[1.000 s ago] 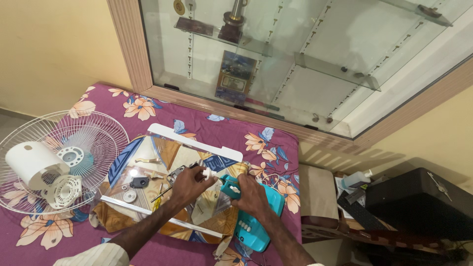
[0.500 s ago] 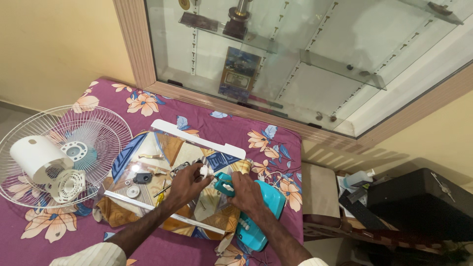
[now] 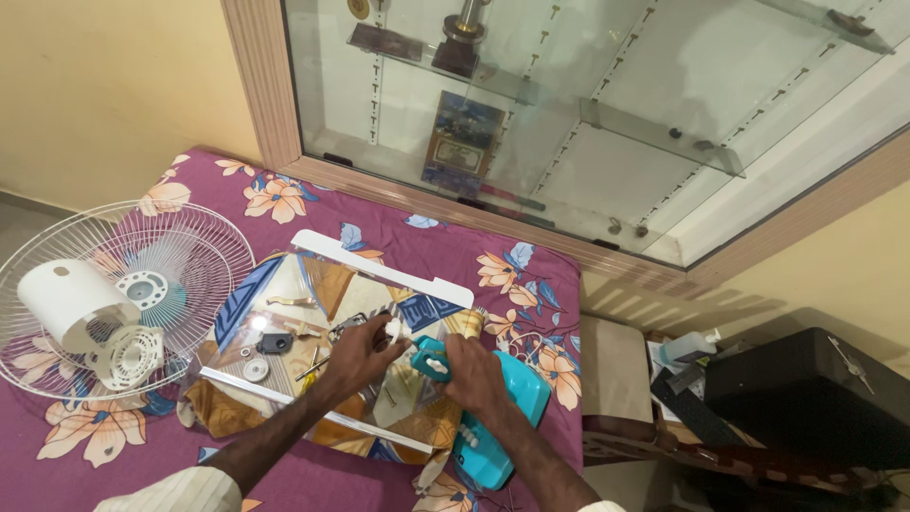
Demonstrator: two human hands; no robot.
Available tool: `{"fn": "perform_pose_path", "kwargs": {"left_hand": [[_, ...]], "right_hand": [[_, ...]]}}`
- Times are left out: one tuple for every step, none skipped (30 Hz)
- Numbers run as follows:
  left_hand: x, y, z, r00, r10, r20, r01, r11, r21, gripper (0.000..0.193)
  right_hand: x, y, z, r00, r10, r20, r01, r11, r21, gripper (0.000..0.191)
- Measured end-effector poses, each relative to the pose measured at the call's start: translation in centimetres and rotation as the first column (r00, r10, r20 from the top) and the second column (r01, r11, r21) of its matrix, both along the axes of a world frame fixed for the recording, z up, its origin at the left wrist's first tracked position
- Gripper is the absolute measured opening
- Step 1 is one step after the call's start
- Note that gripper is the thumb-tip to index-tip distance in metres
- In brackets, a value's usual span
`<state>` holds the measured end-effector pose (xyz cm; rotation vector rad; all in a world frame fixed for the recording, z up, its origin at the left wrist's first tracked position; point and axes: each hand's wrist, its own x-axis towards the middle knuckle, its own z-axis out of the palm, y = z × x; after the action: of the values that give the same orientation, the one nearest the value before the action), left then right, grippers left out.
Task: The person works on a disassembled electric fan motor and housing on a table. They repeatedly attach and detach a white plastic component to the motor shaft, then use a screwdriver to tighten a screw on the motor assembly. The fan cage and blades remain disassembled on the table.
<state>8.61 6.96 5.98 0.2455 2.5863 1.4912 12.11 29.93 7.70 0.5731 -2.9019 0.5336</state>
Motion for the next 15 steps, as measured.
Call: {"fn": "perform_pose_path", "kwargs": {"left_hand": [[0.0,-0.1,-0.1,0.999,-0.030,-0.022,0.030,1.000,0.003,0.063],[-0.2,-0.3,-0.1,0.997,-0.059,-0.044,0.059,0.998,0.004,0.061],[-0.3,-0.5,-0.2,0.994,-0.086,-0.068,0.087,0.996,0.002,0.059],[-0.4,-0.7,-0.2,0.992,-0.088,-0.091,0.091,0.996,0.025,0.061],[-0.4,-0.7,-0.3,0.989,-0.090,-0.113,0.096,0.994,0.050,0.064],[-0.5,-0.7,-0.4,0.987,-0.091,-0.135,0.102,0.992,0.075,0.066],[-0.7,-0.9,-0.4,0.988,-0.104,-0.114,0.110,0.993,0.050,0.065],[-1.0,-1.1,-0.4,0.989,-0.117,-0.091,0.120,0.992,0.025,0.064],[-1.2,-1.2,-0.5,0.989,-0.131,-0.068,0.131,0.991,0.002,0.062],[-1.4,-1.4,-0.6,0.982,-0.160,-0.102,0.158,0.987,-0.020,0.063],[-1.6,-1.7,-0.6,0.973,-0.190,-0.133,0.186,0.982,-0.043,0.063],[-1.8,-1.9,-0.7,0.961,-0.221,-0.164,0.212,0.975,-0.068,0.063],[-1.9,-2.0,-0.8,0.973,-0.217,-0.084,0.209,0.974,-0.091,0.063],[-1.8,-2.1,-0.8,0.977,-0.211,-0.001,0.210,0.971,-0.112,0.062],[-1.8,-2.0,-0.9,0.976,-0.203,0.079,0.212,0.968,-0.132,0.061]], "right_hand": [[-0.2,0.1,0.2,1.000,0.011,0.029,-0.012,1.000,0.018,0.056],[-0.7,0.2,0.4,0.998,0.023,0.059,-0.025,0.999,0.034,0.056],[-1.0,0.1,0.6,0.996,0.036,0.086,-0.040,0.998,0.047,0.057],[-1.1,0.0,0.8,0.994,0.042,0.096,-0.047,0.997,0.055,0.058],[-1.2,0.0,0.9,0.993,0.047,0.107,-0.054,0.996,0.065,0.060],[-1.3,-0.1,1.0,0.992,0.052,0.119,-0.061,0.995,0.074,0.062],[-1.2,-0.2,0.9,0.994,0.058,0.096,-0.065,0.996,0.064,0.063],[-1.1,-0.4,0.8,0.995,0.064,0.075,-0.068,0.996,0.054,0.063],[-1.0,-0.4,0.7,0.996,0.067,0.053,-0.070,0.997,0.046,0.064],[-0.9,-0.5,0.5,0.996,0.069,0.058,-0.071,0.997,0.035,0.063],[-0.8,-0.5,0.3,0.996,0.070,0.063,-0.071,0.997,0.025,0.063],[-0.8,-0.4,0.1,0.995,0.070,0.068,-0.071,0.997,0.013,0.063],[-0.9,-0.2,-0.1,0.995,0.051,0.084,-0.049,0.998,-0.027,0.062],[-0.9,0.2,-0.4,0.994,0.032,0.104,-0.025,0.998,-0.065,0.060],[-0.9,0.7,-0.6,0.992,0.013,0.122,0.000,0.995,-0.102,0.059]]}}
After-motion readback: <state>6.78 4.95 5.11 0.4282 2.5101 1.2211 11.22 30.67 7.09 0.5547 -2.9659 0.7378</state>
